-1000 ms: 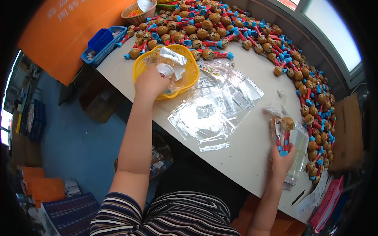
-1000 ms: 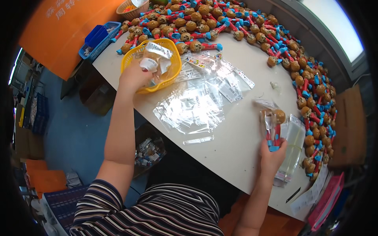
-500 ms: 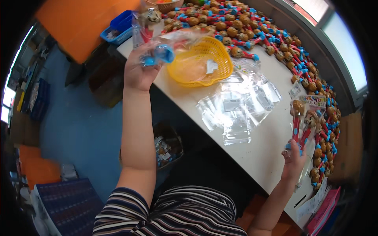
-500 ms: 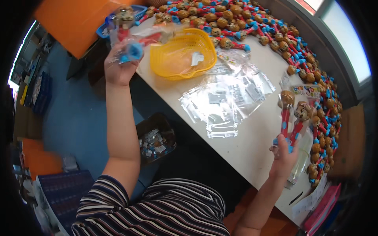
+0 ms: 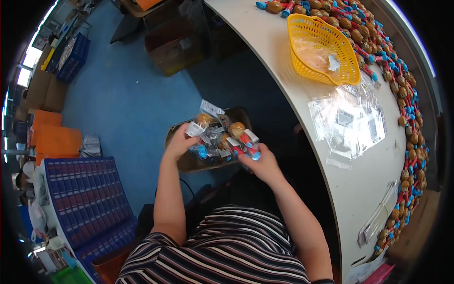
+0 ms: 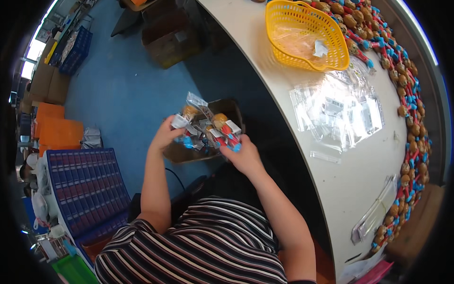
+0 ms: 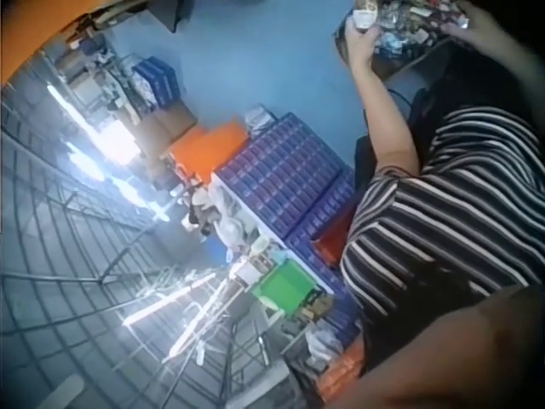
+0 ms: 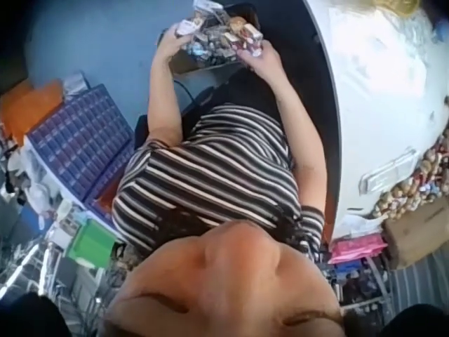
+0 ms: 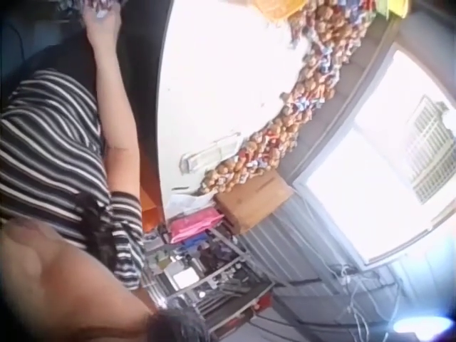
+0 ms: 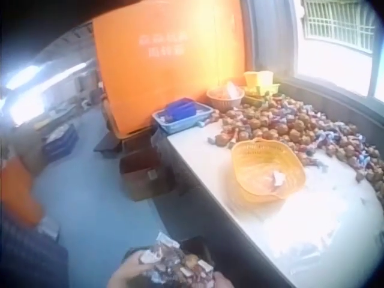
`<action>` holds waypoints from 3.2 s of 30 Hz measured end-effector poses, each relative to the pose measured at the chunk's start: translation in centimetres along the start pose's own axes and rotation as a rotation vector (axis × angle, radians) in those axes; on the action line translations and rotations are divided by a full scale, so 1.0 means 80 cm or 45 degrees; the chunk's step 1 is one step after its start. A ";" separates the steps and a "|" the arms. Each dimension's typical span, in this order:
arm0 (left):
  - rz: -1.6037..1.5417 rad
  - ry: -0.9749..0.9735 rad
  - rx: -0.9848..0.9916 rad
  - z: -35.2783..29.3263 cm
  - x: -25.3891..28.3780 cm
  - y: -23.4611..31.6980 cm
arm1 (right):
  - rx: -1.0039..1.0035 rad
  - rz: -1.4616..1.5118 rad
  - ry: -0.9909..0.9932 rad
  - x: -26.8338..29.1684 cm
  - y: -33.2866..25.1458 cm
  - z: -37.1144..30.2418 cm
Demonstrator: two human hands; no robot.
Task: Placing toy figures and labels into small plastic bags.
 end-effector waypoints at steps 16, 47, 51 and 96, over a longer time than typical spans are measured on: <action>-0.267 -0.009 -0.512 -0.005 -0.120 0.319 | 1.487 0.266 0.104 0.192 -0.246 -0.185; 1.134 -0.074 -1.270 -0.104 -0.473 0.291 | -0.122 0.981 0.844 0.404 0.009 0.010; 1.057 -0.160 -1.097 -0.093 -0.463 0.303 | 0.127 -0.052 1.213 0.414 0.006 0.005; 0.143 0.319 -0.424 0.082 -0.247 0.330 | 0.164 -1.051 1.441 0.676 0.048 0.016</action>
Point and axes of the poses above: each hand's wrist, its own z-axis towards the middle knuckle, its own x-axis out of the back of the hand, y = z × x, the point moved 2 cm from there along z, towards the middle knuckle, and after that the axes turned 14 degrees about y, right-handed, at the moved point
